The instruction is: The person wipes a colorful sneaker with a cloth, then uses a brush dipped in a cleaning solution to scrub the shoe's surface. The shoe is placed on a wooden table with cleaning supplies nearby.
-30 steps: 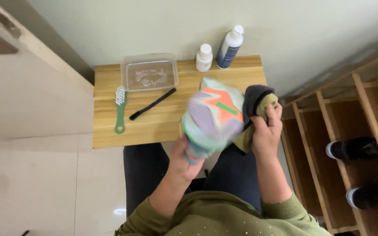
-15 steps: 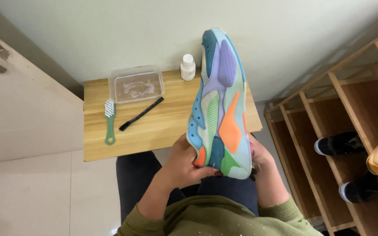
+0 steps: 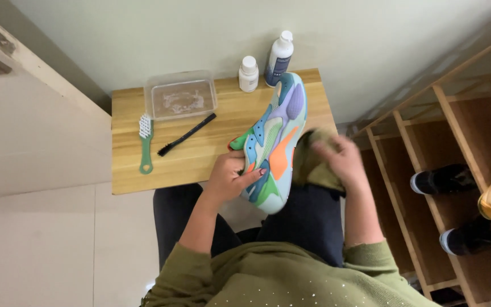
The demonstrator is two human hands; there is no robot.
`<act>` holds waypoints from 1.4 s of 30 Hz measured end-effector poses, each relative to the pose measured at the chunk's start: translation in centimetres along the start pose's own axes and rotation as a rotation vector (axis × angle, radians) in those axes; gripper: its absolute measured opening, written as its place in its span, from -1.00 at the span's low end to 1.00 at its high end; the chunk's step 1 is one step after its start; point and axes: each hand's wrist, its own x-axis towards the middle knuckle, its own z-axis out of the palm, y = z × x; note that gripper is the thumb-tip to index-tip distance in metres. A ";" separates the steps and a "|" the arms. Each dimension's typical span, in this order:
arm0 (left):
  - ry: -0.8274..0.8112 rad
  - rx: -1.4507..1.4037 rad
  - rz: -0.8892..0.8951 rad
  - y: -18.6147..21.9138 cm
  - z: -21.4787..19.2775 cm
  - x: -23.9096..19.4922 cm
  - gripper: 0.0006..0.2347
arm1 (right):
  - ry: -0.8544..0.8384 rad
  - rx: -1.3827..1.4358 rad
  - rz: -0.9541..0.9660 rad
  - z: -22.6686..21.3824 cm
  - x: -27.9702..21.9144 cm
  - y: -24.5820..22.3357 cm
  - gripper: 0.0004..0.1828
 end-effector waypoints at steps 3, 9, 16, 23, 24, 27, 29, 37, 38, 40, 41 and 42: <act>-0.007 -0.012 -0.004 -4.7 0.8 -0.7 -0.68 | 0.286 -0.145 -0.428 1.1 1.6 3.6 -0.82; -0.045 0.027 -0.064 -8.2 1.1 -1.4 -0.72 | 0.433 -0.574 -0.728 7.6 1.9 2.9 -0.86; -0.077 0.255 -0.085 -6.8 0.9 -0.3 -0.68 | 0.508 -0.502 -0.528 5.3 8.1 1.5 -0.93; -0.317 0.881 -0.057 -3.3 3.0 2.3 -0.71 | 0.386 -0.492 -0.147 2.9 10.1 0.7 -0.86; -0.361 0.967 -0.049 -3.1 3.1 2.5 -0.80 | 0.409 -0.446 -0.210 3.2 9.9 1.0 -0.90; -0.393 1.160 0.051 -7.9 4.0 2.0 -0.92 | 0.455 -0.374 -0.292 4.5 9.1 2.4 -0.91; -0.378 1.266 0.142 -10.7 3.8 1.8 -0.91 | 0.478 -0.352 -0.312 5.2 8.7 3.1 -0.88; -0.320 1.268 0.294 -9.9 4.4 1.1 -0.86 | 0.273 -0.673 -0.060 5.4 10.9 3.9 -0.84; -0.324 1.266 0.289 -9.3 5.2 0.8 -0.86 | 0.267 -0.673 -0.057 5.2 11.9 4.1 -0.84; -0.304 1.254 0.230 -8.1 6.7 0.3 -0.88 | 0.307 -0.710 0.024 4.7 14.1 4.4 -0.81; -0.302 1.253 0.226 -7.6 7.3 -0.2 -0.88 | 0.303 -0.711 0.022 5.1 13.0 3.5 -0.81; -0.291 1.245 0.198 -7.2 7.9 -0.5 -0.89 | 0.237 -0.657 -0.201 5.4 12.2 2.5 -0.83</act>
